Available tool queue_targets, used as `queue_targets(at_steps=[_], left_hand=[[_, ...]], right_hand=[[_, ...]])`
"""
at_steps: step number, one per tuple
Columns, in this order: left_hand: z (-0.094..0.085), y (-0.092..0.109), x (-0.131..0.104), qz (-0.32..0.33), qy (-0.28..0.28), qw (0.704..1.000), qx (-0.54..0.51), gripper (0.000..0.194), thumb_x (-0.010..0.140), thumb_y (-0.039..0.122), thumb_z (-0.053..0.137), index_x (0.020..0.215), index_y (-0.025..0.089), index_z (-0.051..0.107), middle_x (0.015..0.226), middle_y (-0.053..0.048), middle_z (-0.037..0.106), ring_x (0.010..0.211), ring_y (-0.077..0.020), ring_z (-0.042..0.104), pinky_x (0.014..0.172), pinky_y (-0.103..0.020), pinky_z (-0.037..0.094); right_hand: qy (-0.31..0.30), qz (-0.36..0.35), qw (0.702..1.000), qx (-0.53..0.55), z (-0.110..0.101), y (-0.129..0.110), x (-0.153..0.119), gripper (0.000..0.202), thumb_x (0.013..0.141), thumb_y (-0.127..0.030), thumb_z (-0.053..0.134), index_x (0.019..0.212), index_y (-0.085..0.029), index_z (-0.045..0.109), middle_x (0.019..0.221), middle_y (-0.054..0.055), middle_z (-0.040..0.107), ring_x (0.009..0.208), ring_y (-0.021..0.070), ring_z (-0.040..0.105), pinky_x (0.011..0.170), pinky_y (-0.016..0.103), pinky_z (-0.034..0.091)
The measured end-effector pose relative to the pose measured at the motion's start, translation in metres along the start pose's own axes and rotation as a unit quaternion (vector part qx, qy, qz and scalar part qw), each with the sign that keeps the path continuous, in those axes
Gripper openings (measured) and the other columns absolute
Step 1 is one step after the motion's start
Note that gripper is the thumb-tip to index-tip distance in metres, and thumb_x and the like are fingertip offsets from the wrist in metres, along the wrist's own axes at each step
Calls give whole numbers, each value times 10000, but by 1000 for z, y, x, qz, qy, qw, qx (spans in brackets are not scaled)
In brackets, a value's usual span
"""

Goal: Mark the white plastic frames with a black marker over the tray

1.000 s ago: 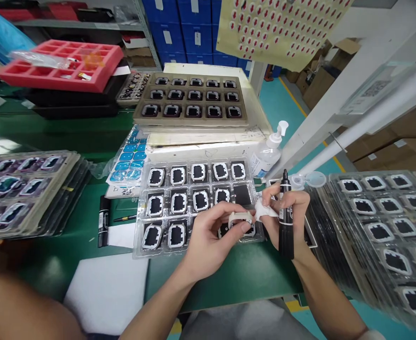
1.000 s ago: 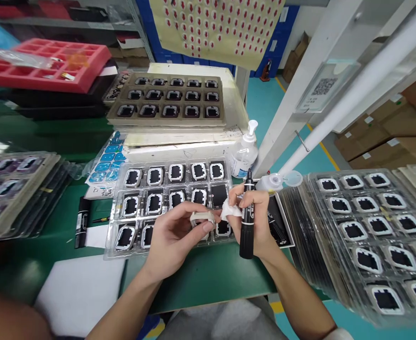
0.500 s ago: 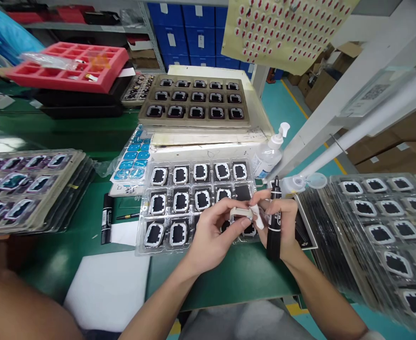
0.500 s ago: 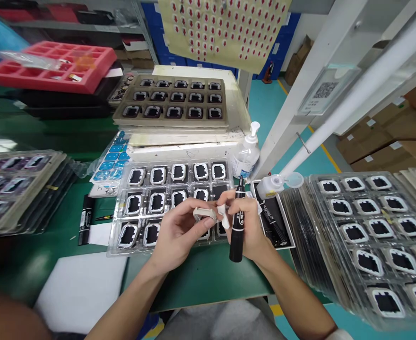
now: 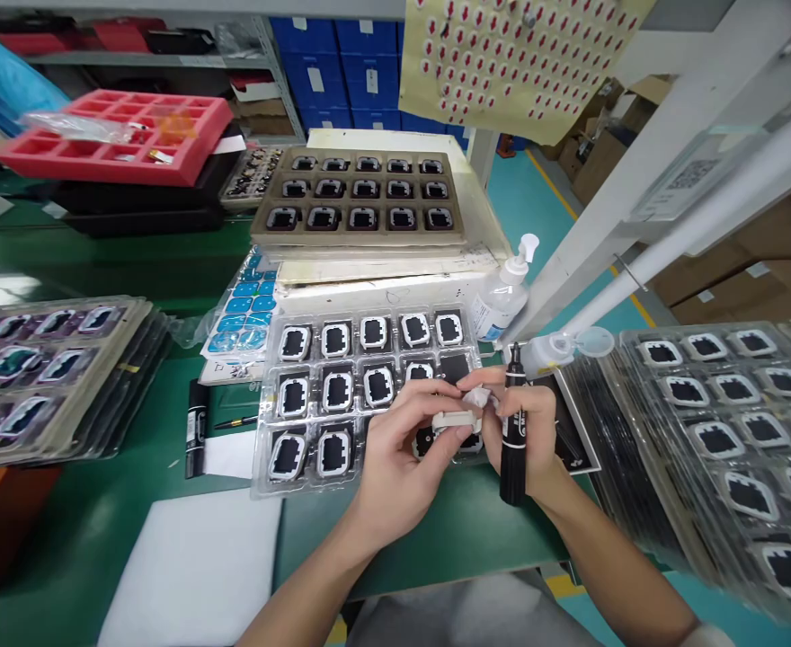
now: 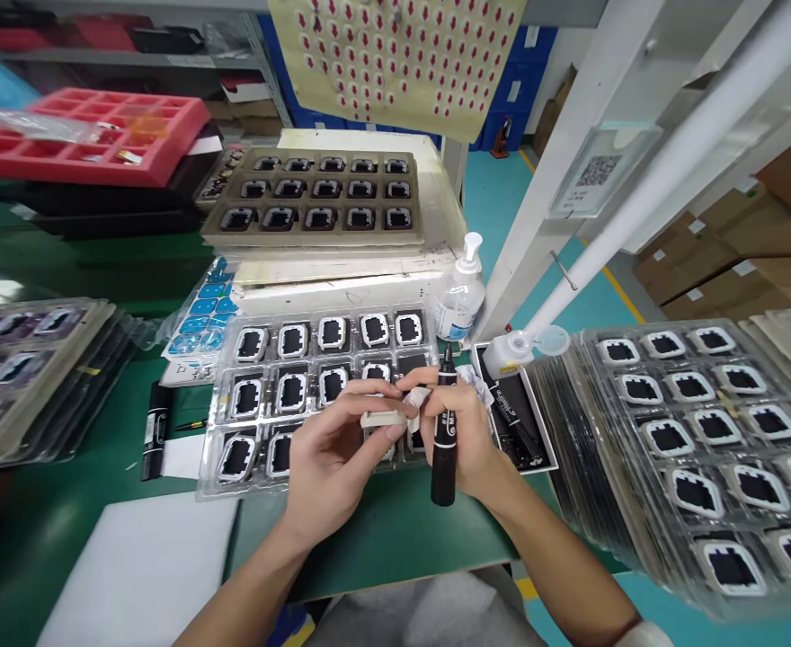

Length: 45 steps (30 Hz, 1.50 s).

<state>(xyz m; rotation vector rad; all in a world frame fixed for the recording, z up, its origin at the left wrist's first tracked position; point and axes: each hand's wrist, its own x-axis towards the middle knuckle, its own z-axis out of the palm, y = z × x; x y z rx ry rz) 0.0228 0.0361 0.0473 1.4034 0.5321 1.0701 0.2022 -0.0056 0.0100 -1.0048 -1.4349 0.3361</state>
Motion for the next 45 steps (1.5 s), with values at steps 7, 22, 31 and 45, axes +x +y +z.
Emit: queue_targets(at_steps=[7, 22, 31, 45], left_hand=[[0, 2, -2, -5, -38, 999, -3, 187, 984, 113, 787, 1103, 252, 823, 1143, -82, 801, 1184, -229, 737, 991, -331, 586], [4, 1, -5, 40, -7, 999, 13, 250, 973, 48, 760, 1126, 239, 814, 1146, -104, 809, 1135, -254, 739, 971, -406, 605], [5, 6, -6, 61, -4, 997, 54, 256, 977, 54, 753, 1140, 243, 809, 1120, -93, 817, 1125, -255, 740, 964, -401, 602], [9, 7, -2, -39, -12, 996, -76, 120, 966, 138, 809, 1041, 232, 820, 1095, -77, 794, 1031, -196, 774, 905, -299, 632]], right_hand=[[16, -10, 1000, -10, -3, -1, 0, 400, 910, -36, 699, 1130, -316, 518, 1134, 18, 659, 887, 163, 660, 704, 290, 541], [-12, -62, 991, -121, -11, -10, 3, 522, 922, -69, 742, 1381, -310, 675, 1093, 84, 656, 956, 257, 644, 762, 392, 582], [-29, -67, 994, -82, -3, -13, 6, 511, 972, -76, 711, 1421, -312, 653, 1269, 130, 700, 1189, 327, 742, 942, 546, 666], [36, 2, 999, -6, 0, -16, 0, 280, 1011, -44, 606, 1122, -297, 653, 1202, 65, 726, 1064, 237, 724, 905, 439, 589]])
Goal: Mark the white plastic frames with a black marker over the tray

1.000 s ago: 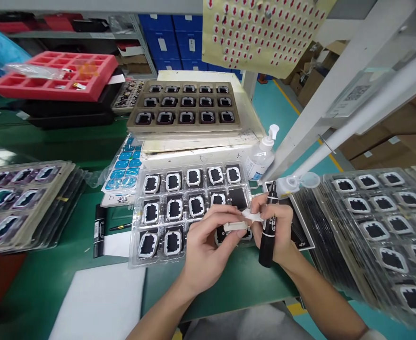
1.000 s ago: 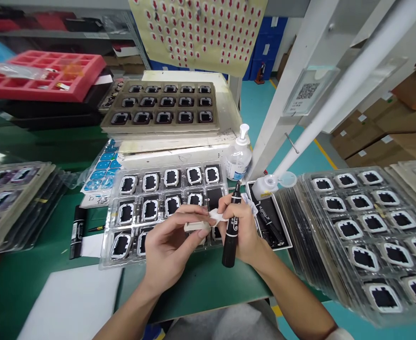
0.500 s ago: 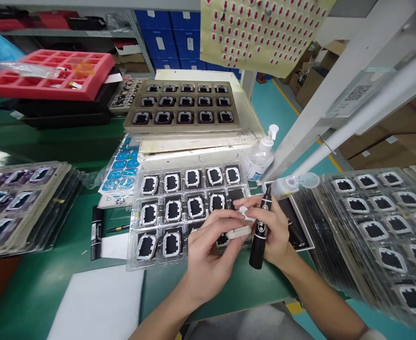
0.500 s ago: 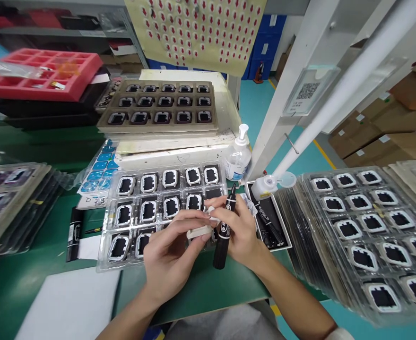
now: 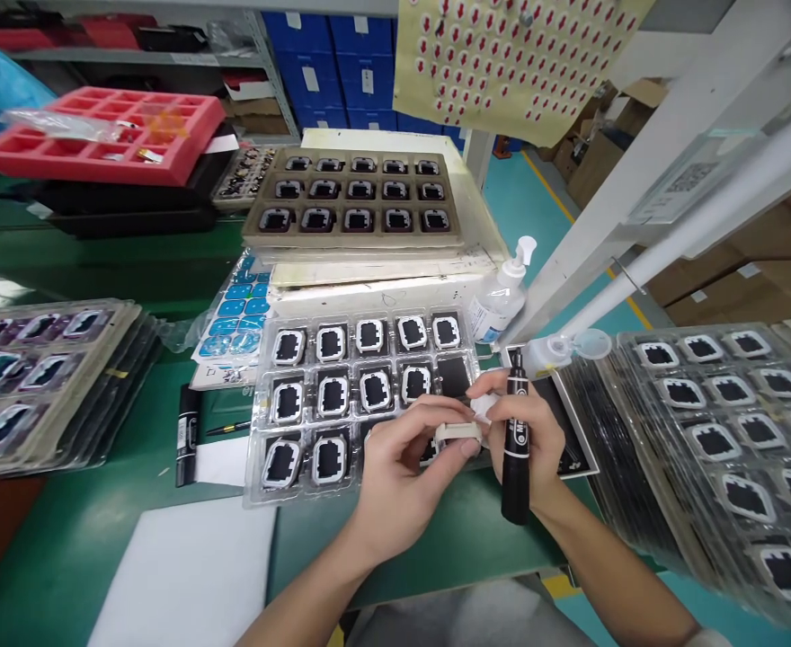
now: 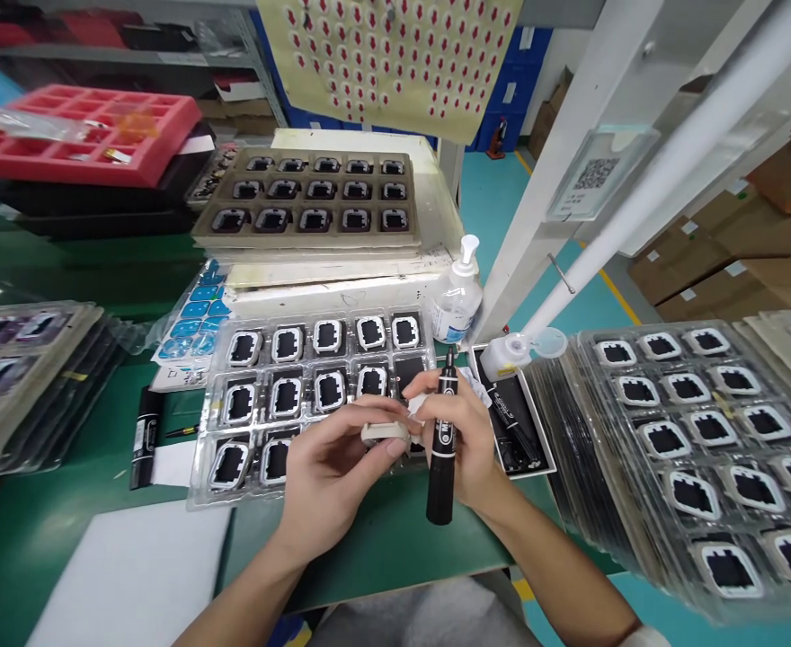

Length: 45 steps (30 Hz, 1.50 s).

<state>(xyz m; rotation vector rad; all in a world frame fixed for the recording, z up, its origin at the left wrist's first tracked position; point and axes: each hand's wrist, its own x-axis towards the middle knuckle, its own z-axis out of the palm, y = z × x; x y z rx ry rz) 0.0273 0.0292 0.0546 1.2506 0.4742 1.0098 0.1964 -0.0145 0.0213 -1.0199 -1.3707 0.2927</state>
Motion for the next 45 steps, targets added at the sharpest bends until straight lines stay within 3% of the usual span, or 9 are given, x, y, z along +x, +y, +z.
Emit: queue_targets(at_steps=[7, 12, 16, 23, 28, 33, 45], left_hand=[[0, 3, 4, -27, 0, 999, -39, 92, 943, 143, 825, 1000, 214, 817, 1038, -80, 811, 978, -190, 783, 869, -296, 649], [-5, 2, 9, -46, 51, 998, -7, 59, 936, 176, 839, 975, 208, 807, 1001, -62, 833, 952, -177, 803, 865, -268, 654], [-8, 0, 13, -81, 97, 992, 27, 103, 923, 244, 862, 979, 192, 793, 930, -50, 845, 807, -146, 786, 786, -239, 666], [-7, -6, 14, -95, 71, 993, 11, 139, 907, 267, 871, 978, 184, 784, 864, -25, 811, 721, -123, 748, 729, -230, 669], [-6, -6, 14, -110, 55, 992, 5, 142, 891, 266, 861, 964, 175, 781, 849, -24, 796, 694, -129, 731, 653, -232, 664], [-4, -2, 12, -129, 39, 989, 65, 53, 910, 208, 805, 945, 176, 780, 822, 2, 772, 665, -97, 693, 648, -190, 611], [-10, -7, 10, -81, 21, 979, 186, 87, 977, 232, 738, 1031, 202, 800, 916, -12, 805, 783, -140, 728, 726, -229, 594]], right_hand=[[2, 32, 997, 74, 3, -9, 12, 243, 1033, -61, 611, 1065, -290, 538, 1009, 8, 627, 771, 142, 619, 597, 251, 520], [17, 72, 992, 106, 1, -14, 16, 272, 1019, -92, 660, 1042, -288, 473, 969, -2, 547, 824, 155, 558, 678, 278, 529], [22, 88, 989, 114, 1, -16, 13, 259, 1020, -144, 687, 1003, -283, 469, 862, -27, 464, 806, 159, 522, 724, 300, 542], [21, 76, 994, 79, 1, -20, 12, 223, 1019, -167, 679, 952, -266, 492, 841, -25, 475, 794, 155, 547, 778, 312, 567], [6, 80, 996, 43, -2, -16, 8, 235, 1003, -155, 701, 895, -248, 514, 813, -28, 508, 745, 148, 545, 683, 284, 476], [-17, 93, 995, 24, -2, -20, 10, 259, 1000, -134, 694, 858, -240, 504, 788, -49, 521, 651, 113, 495, 628, 266, 420], [-51, 130, 990, -7, -4, -22, 16, 260, 995, -134, 676, 862, -240, 480, 786, -60, 490, 643, 107, 452, 603, 254, 371]])
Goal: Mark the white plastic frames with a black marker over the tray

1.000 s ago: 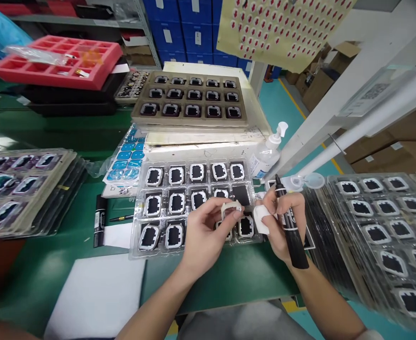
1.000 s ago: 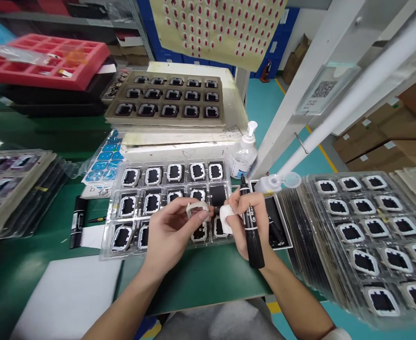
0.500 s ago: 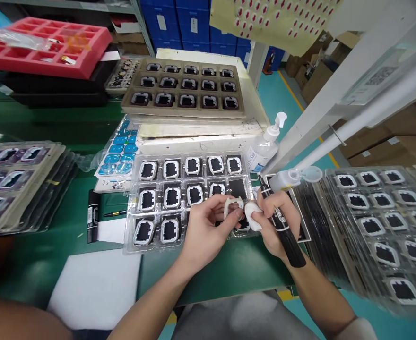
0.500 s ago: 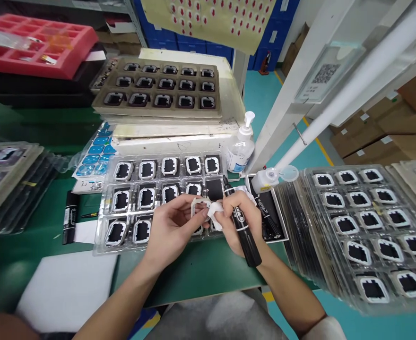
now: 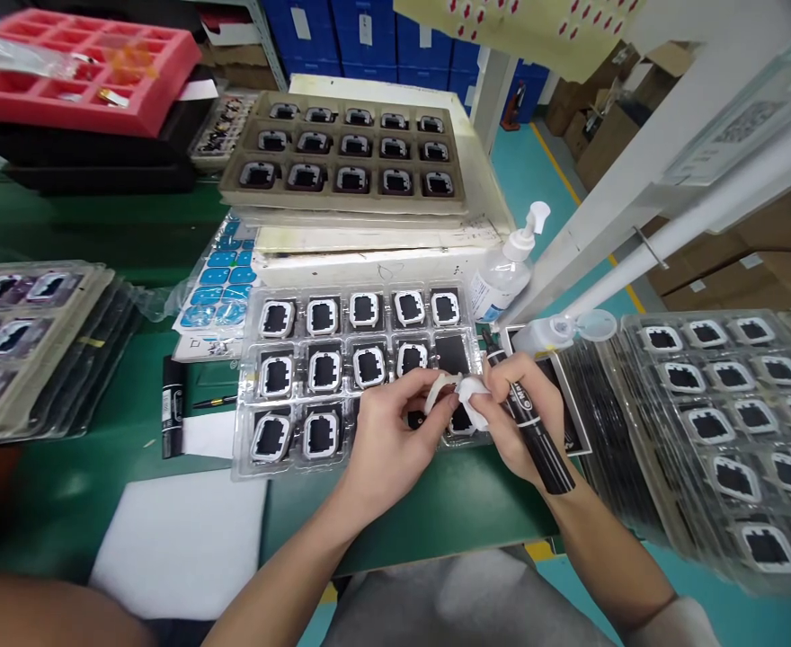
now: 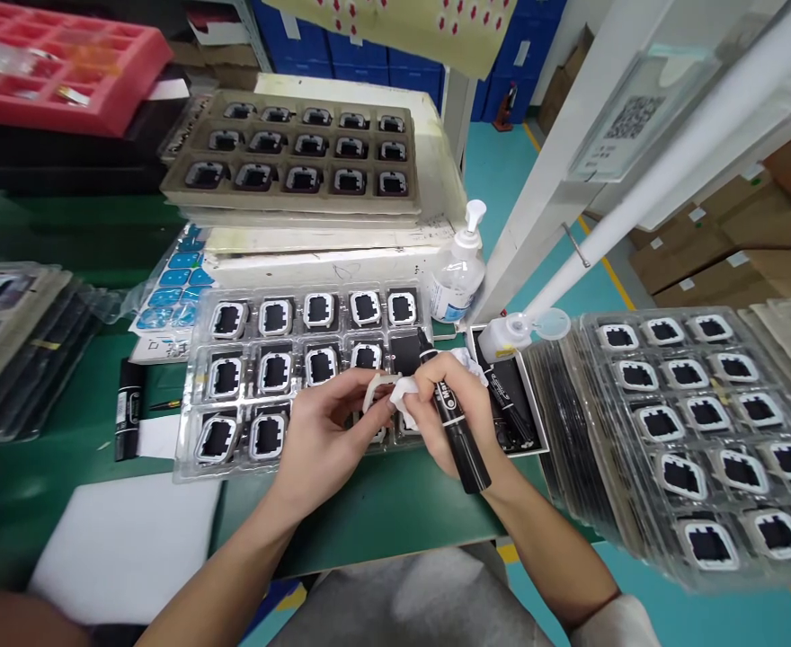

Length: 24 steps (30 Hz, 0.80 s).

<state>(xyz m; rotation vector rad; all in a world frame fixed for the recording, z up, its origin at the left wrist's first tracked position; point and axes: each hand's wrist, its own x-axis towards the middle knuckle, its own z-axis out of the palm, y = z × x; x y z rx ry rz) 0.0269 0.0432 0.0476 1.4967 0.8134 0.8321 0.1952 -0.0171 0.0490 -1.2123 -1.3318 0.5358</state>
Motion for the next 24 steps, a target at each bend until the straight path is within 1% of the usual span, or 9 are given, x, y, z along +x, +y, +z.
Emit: queue_targets(at_steps=[3, 6, 10, 12, 14, 17, 20, 22, 24], left_hand=[[0, 0, -1, 27, 3, 999, 37, 97, 999, 236, 717, 1051, 209, 795, 926, -9, 808, 780, -142, 722, 727, -236, 571], [-1, 0, -1, 70, 13, 992, 102, 110, 1014, 219, 685, 1050, 207, 788, 890, -6, 797, 740, -138, 691, 698, -244, 527], [-3, -2, 0, 129, 23, 972, 196, 178, 982, 120, 634, 1042, 191, 785, 822, -6, 768, 687, -134, 648, 663, -252, 475], [-4, -3, 1, 127, 25, 970, 207, 190, 977, 112, 625, 1030, 192, 789, 826, -10, 774, 682, -137, 650, 663, -260, 476], [-4, -4, 2, 89, 28, 980, 175, 150, 995, 167, 653, 1023, 201, 796, 836, -12, 785, 684, -143, 663, 657, -267, 491], [-5, -4, 5, 6, 29, 999, 40, 72, 972, 254, 745, 995, 211, 798, 885, -22, 802, 757, -163, 726, 688, -271, 568], [-5, 2, 7, -60, 24, 994, -88, 96, 910, 275, 829, 918, 193, 781, 860, -29, 790, 714, -153, 727, 647, -255, 607], [-6, 8, 8, -85, 24, 987, -133, 138, 873, 279, 871, 896, 179, 778, 834, -32, 785, 662, -136, 706, 588, -232, 601], [-6, 13, 7, -99, 27, 982, -159, 168, 847, 284, 901, 904, 170, 790, 839, -40, 793, 671, -136, 717, 566, -214, 603]], right_hand=[[1, -5, 1000, -16, 1, -2, 2, 261, 979, -116, 674, 858, -238, 478, 789, -62, 498, 664, 106, 463, 630, 246, 382], [-2, -8, 1000, -26, 2, -4, 3, 254, 978, -105, 664, 868, -239, 479, 809, -66, 514, 670, 98, 464, 642, 237, 387], [-17, -3, 999, -32, 3, -7, 1, 245, 986, -100, 658, 868, -238, 493, 786, -72, 507, 632, 93, 431, 603, 242, 354], [-9, -6, 1000, -14, 0, -8, 0, 242, 975, -99, 681, 864, -237, 516, 801, -61, 532, 668, 105, 470, 646, 253, 390], [13, -5, 999, 37, -3, -7, -1, 244, 965, -109, 710, 859, -238, 532, 823, -43, 542, 719, 127, 502, 697, 276, 423], [34, 4, 992, 125, -9, -2, 2, 262, 987, -168, 726, 867, -249, 507, 793, -36, 474, 707, 149, 452, 665, 298, 384], [45, 12, 987, 155, -13, 4, 6, 270, 1003, -190, 730, 886, -254, 494, 780, -37, 432, 690, 153, 396, 640, 307, 316], [57, 17, 985, 161, -14, 7, 8, 270, 1002, -180, 738, 890, -250, 503, 788, -36, 425, 697, 152, 387, 644, 312, 300], [66, 20, 983, 172, -15, 9, 8, 271, 999, -191, 749, 893, -248, 506, 798, -34, 414, 701, 150, 381, 637, 311, 294]])
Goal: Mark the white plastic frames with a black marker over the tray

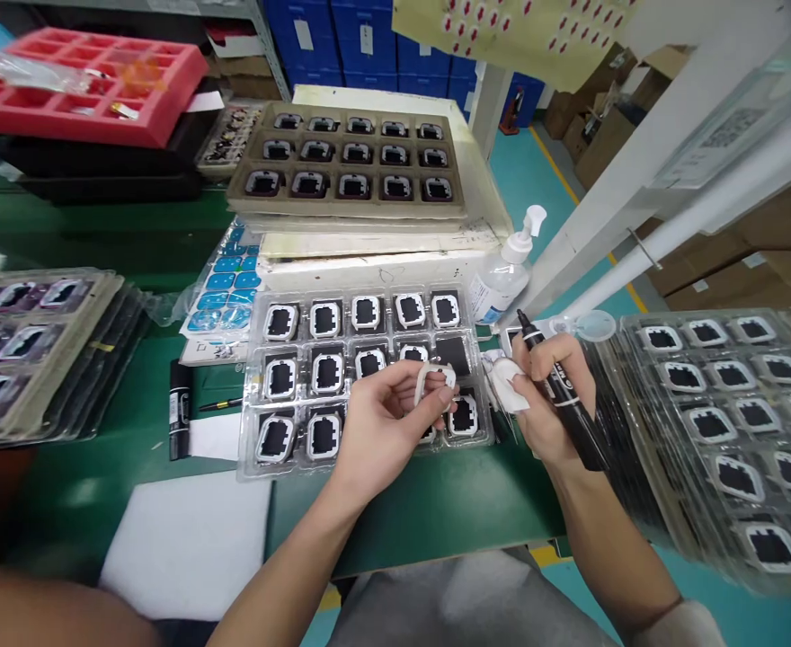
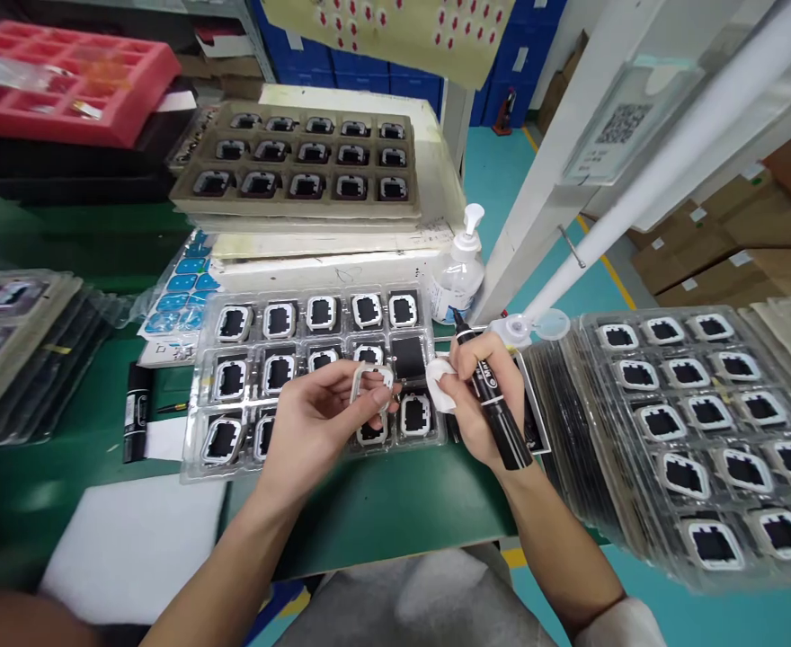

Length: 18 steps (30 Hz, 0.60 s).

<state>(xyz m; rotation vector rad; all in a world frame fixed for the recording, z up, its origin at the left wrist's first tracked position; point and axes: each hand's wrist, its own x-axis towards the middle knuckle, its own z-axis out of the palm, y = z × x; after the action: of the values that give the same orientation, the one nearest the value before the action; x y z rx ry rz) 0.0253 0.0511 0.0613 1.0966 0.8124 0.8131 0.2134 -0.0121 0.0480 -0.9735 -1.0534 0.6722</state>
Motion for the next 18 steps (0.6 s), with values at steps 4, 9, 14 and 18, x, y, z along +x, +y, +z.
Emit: queue_targets(at_steps=[4, 9, 14, 18], left_hand=[[-1, 5, -4, -11, -2, 1000, -21, 195, 842, 298, 922, 926, 161, 809, 868, -59, 819, 720, -148, 750, 569, -195, 612], [-4, 1, -4, 6, 2, 1000, -16, 183, 871, 299, 908, 955, 169, 810, 873, -54, 816, 735, -150, 763, 587, -196, 622], [-3, -4, -1, 45, 35, 998, -1, 259, 867, 276, 913, 1058, 196, 759, 841, -12, 766, 729, -150, 764, 594, -203, 621], [1, -8, 3, 77, 54, 995, 21, 373, 870, 290, 904, 1189, 214, 724, 894, -18, 764, 758, -170, 775, 563, -212, 594]], right_hand=[[-38, 43, 997, 52, 0, -4, 1, 330, 1009, -296, 744, 900, -266, 434, 791, -44, 367, 638, 139, 346, 548, 280, 288], [-91, 158, 959, 216, 0, -12, 6, 512, 970, -316, 785, 857, -276, 288, 768, -67, 306, 544, 113, 240, 426, 228, 171], [-92, 152, 962, 207, -4, -9, 9, 693, 900, -499, 843, 830, -279, 189, 758, -86, 267, 476, 85, 101, 331, 243, 112], [-100, 131, 973, 161, -8, -7, 10, 695, 904, -597, 808, 825, -278, 196, 746, -85, 284, 472, 93, 146, 345, 250, 175]])
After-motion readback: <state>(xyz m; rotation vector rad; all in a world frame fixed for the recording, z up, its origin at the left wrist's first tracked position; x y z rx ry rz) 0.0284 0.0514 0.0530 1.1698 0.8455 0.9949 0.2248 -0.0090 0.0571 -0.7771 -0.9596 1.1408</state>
